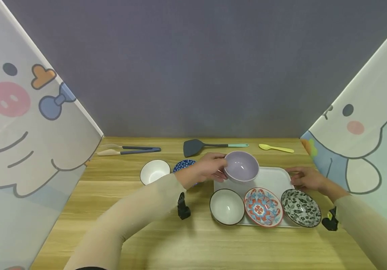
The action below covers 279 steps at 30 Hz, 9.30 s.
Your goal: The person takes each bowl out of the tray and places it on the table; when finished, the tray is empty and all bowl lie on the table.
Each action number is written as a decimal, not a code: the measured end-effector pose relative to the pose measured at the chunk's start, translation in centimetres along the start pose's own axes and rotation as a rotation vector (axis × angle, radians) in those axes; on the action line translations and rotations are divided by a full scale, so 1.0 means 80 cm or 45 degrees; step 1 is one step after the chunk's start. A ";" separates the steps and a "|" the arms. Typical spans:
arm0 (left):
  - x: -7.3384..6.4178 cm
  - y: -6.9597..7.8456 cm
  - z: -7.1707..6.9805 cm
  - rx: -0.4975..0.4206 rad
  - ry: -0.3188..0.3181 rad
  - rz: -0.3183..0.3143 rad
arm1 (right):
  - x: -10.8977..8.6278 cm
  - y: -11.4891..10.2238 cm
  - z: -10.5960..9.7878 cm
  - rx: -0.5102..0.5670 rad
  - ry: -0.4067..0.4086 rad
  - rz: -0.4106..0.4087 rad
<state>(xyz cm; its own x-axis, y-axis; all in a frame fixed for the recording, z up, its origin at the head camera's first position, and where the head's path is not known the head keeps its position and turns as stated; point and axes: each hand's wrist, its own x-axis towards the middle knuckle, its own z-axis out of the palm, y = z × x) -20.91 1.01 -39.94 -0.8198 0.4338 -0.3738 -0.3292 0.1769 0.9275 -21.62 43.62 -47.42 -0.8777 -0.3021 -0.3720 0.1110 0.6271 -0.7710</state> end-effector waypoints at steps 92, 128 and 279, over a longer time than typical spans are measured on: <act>-0.269 -0.207 -0.351 -0.433 0.509 -0.072 | 0.005 0.005 -0.004 0.004 0.011 0.063; -0.260 -0.115 -0.269 0.456 0.970 0.340 | 0.008 -0.007 -0.018 0.042 -0.111 0.063; -0.158 -0.168 -0.082 -0.273 0.091 0.008 | 0.006 -0.008 -0.005 -0.002 -0.009 0.051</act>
<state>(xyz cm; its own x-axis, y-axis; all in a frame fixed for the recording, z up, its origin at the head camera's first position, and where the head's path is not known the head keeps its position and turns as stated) -9.20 -12.64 -47.64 -0.8509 0.3693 -0.3737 -0.4097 -0.0210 0.9120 -22.26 43.38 -46.92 -0.8695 -0.2815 -0.4059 0.1452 0.6397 -0.7548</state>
